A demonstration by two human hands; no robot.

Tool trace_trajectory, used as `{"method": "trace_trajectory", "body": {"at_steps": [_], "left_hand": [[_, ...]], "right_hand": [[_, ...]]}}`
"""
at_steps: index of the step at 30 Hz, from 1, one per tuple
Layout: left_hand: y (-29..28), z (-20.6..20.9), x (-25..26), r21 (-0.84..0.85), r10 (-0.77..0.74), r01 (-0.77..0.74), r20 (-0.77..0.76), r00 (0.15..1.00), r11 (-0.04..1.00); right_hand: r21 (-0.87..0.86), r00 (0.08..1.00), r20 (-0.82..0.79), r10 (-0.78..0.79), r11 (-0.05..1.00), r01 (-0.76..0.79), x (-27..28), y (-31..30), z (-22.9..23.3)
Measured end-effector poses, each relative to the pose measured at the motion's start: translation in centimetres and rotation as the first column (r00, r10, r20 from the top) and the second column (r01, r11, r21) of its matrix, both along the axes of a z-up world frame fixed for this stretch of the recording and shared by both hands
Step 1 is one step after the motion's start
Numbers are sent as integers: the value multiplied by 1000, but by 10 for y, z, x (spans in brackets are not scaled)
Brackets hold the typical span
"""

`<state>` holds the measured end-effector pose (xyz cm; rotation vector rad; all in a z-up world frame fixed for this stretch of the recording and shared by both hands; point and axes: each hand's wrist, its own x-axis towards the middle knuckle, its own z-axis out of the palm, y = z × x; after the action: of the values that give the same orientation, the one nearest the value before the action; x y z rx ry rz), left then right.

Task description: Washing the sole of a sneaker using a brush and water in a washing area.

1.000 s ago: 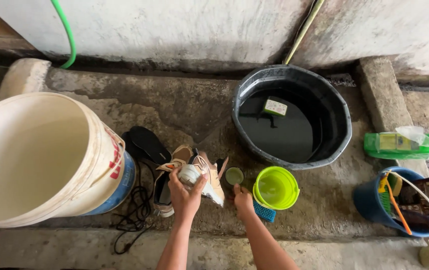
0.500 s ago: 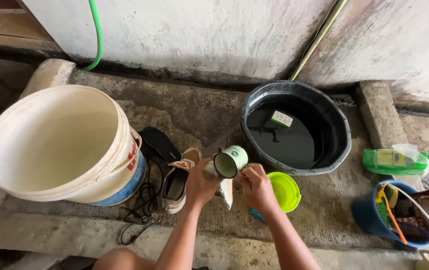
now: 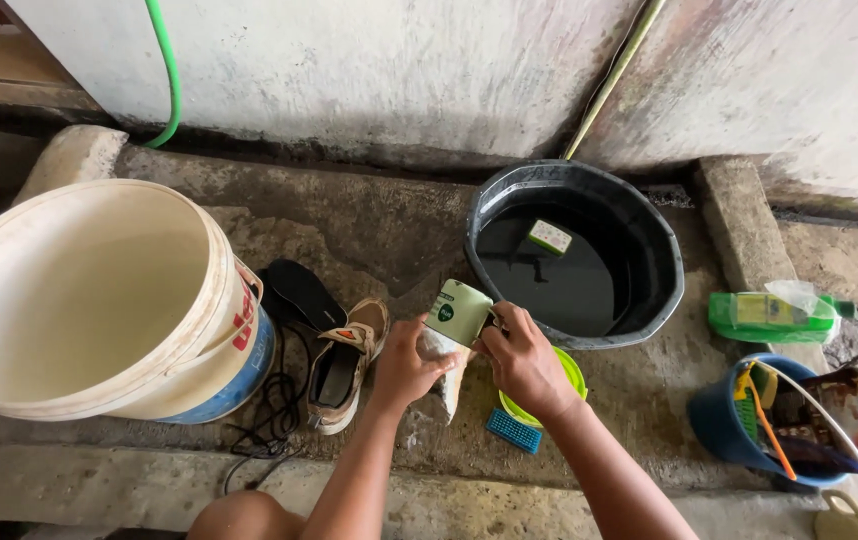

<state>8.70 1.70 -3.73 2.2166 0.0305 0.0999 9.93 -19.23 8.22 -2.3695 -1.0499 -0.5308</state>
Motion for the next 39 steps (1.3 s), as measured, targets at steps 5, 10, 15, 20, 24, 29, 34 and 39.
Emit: {"method": "trace_trajectory", "body": {"at_steps": [5, 10, 15, 20, 24, 29, 34, 39], "left_hand": [[3, 25, 1, 13, 90, -90, -11, 996, 996], [19, 31, 10, -171, 137, -176, -218, 966, 969], [33, 70, 7, -306, 67, -239, -481, 874, 922], [40, 63, -5, -389, -46, -148, -449, 892, 909], [42, 53, -11, -365, -133, -48, -453, 881, 930], [43, 59, -19, -376, -160, -12, -422, 892, 927], [40, 40, -22, -460, -26, -184, -413, 910, 869], [27, 45, -28, -25, 462, -512, -398, 793, 859]], "right_hand": [[42, 997, 16, -76, 996, 75, 24, -14, -14], [152, 933, -172, -317, 927, 343, 94, -81, -90], [-644, 256, -392, -884, 462, 609, 137, -149, -148], [-810, 106, -424, -899, 429, 400, 150, -125, -115], [-847, 224, -475, -851, 511, 145, 168, -123, -142], [-638, 319, -713, -625, 767, 76, 187, -140, -174], [-50, 285, -944, -165, 928, 370, 158, -134, -139], [239, 463, -883, 77, 923, 302, 119, -96, -66]]}}
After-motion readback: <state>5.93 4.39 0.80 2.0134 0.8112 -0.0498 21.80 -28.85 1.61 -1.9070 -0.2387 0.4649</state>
